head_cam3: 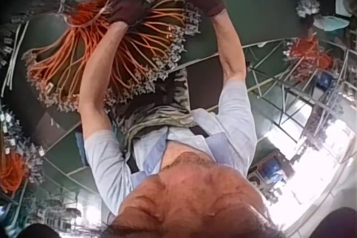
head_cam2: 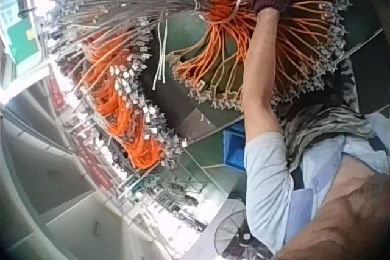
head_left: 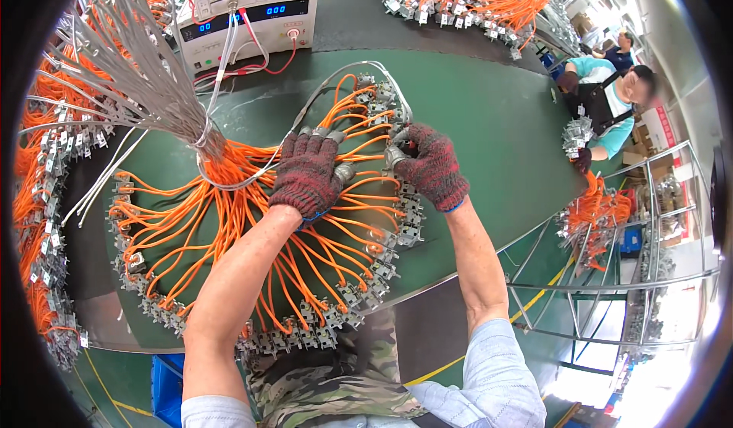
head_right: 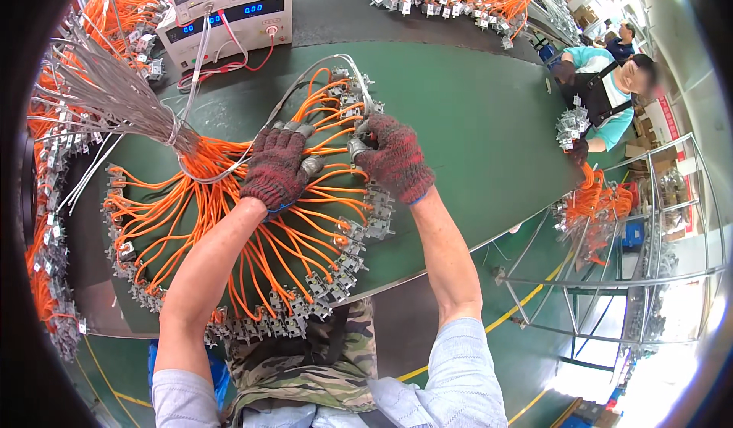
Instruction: The recorder is testing multiple electronic wire harnesses using a specialized testing device on a factory assembly line.
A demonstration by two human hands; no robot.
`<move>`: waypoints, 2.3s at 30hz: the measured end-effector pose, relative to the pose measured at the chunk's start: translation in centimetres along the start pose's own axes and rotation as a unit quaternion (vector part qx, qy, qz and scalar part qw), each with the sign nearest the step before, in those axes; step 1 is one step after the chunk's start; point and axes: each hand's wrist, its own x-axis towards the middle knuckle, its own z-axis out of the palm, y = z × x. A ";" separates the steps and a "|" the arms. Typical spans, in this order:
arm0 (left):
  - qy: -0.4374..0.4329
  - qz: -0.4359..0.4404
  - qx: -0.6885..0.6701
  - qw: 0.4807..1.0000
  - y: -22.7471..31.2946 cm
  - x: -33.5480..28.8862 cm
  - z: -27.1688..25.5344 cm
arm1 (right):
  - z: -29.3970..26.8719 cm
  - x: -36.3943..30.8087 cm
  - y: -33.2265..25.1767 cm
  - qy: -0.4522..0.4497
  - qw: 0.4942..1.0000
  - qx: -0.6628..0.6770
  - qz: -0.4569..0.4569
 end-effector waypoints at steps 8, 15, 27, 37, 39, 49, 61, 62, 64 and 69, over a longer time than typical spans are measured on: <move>0.006 0.001 0.006 1.000 -0.1 -0.1 0.3 | 0.1 -0.2 1.4 -0.030 0.993 0.111 -0.017; -0.015 -0.003 0.016 1.000 -0.1 0.0 0.3 | -1.0 -0.9 1.8 0.073 0.971 0.208 0.088; -0.010 0.001 0.027 1.000 0.0 0.0 0.3 | -2.0 -2.3 2.8 0.100 0.947 0.200 0.232; -0.012 -0.003 0.029 1.000 0.1 0.2 0.0 | -1.5 -2.1 4.3 0.081 0.969 0.103 0.208; -0.017 -0.001 0.026 1.000 0.3 0.2 0.0 | -1.6 -2.4 4.5 0.074 0.965 0.142 0.207; -0.015 -0.001 0.029 0.999 0.1 0.1 0.1 | -1.0 -5.5 2.1 0.126 0.984 0.032 0.125; -0.020 -0.003 0.021 1.000 0.3 0.2 0.0 | -1.2 -6.1 2.5 0.123 0.986 0.042 0.102; -0.021 -0.002 0.020 1.000 0.3 0.2 0.0 | -1.2 -6.2 2.7 0.122 0.985 0.060 0.106; -0.018 0.003 0.027 0.999 0.4 0.3 0.1 | -1.4 -6.7 2.6 0.144 0.973 0.135 0.116; -0.012 0.015 0.071 0.997 0.3 0.2 0.4 | -2.9 -8.7 2.5 0.205 0.917 0.297 0.170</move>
